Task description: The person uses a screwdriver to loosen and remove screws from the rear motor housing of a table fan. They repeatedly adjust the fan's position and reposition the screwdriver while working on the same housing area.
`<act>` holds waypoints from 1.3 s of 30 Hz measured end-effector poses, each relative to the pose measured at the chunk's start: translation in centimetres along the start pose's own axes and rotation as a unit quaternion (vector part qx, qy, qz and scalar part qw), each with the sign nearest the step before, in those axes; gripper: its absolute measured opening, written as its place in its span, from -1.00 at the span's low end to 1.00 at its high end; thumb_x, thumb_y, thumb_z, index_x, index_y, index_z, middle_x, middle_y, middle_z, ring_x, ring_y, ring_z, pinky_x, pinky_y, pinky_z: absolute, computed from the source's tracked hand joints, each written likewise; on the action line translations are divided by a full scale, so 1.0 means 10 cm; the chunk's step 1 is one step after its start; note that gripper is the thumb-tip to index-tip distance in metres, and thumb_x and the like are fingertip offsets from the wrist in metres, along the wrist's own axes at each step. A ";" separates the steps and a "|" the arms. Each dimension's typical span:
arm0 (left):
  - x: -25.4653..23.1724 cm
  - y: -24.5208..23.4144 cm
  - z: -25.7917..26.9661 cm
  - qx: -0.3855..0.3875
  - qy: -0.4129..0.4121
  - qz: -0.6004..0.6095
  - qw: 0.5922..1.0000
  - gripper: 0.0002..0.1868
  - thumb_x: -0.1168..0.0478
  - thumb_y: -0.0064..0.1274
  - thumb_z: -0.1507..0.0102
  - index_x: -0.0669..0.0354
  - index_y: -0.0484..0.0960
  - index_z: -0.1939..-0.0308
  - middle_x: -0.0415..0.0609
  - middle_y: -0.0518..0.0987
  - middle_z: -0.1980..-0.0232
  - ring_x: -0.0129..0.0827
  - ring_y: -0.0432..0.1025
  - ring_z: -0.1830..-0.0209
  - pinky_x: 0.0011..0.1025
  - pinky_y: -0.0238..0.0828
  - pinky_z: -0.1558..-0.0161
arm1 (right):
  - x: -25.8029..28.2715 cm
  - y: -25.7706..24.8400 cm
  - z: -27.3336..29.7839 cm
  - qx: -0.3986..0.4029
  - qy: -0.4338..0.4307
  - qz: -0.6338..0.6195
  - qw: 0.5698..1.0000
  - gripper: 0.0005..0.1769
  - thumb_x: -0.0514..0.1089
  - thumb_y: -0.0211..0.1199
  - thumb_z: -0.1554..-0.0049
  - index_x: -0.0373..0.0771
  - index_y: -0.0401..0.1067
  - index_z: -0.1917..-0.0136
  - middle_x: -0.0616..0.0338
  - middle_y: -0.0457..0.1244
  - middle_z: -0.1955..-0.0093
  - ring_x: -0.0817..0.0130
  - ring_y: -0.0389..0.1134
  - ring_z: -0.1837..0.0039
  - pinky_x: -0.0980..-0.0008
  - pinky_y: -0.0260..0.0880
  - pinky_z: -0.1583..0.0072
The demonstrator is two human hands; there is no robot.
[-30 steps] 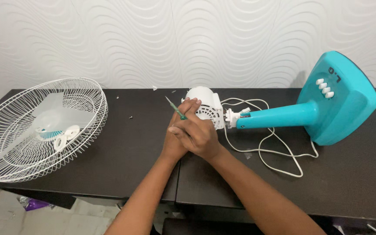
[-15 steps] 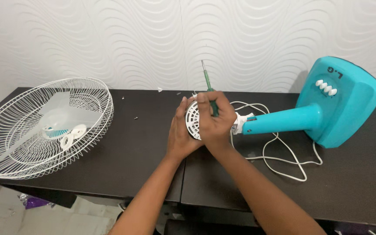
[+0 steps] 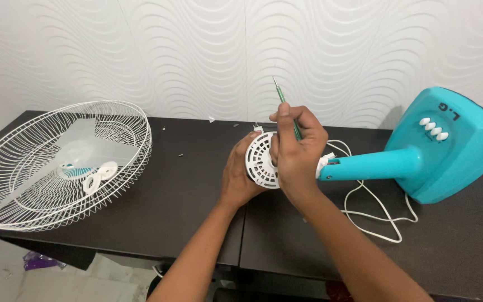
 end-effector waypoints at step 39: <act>0.02 0.00 -0.05 0.075 -0.096 0.075 0.990 -0.03 0.21 0.52 0.12 0.05 0.39 -0.34 0.09 0.47 -0.29 0.00 0.47 -0.28 -0.20 0.49 -0.24 | 0.00 -1.40 0.12 -0.016 0.000 0.198 0.980 -0.87 -0.45 0.41 -0.12 -0.40 0.54 0.05 0.26 0.35 0.10 0.69 0.23 0.14 0.64 0.20 0.11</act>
Point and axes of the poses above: each hand's wrist, its own z-axis away from the middle knuckle, its own y-axis out of the palm, x = y × z, the point moved 3 cm from there along -z, towards the middle knuckle
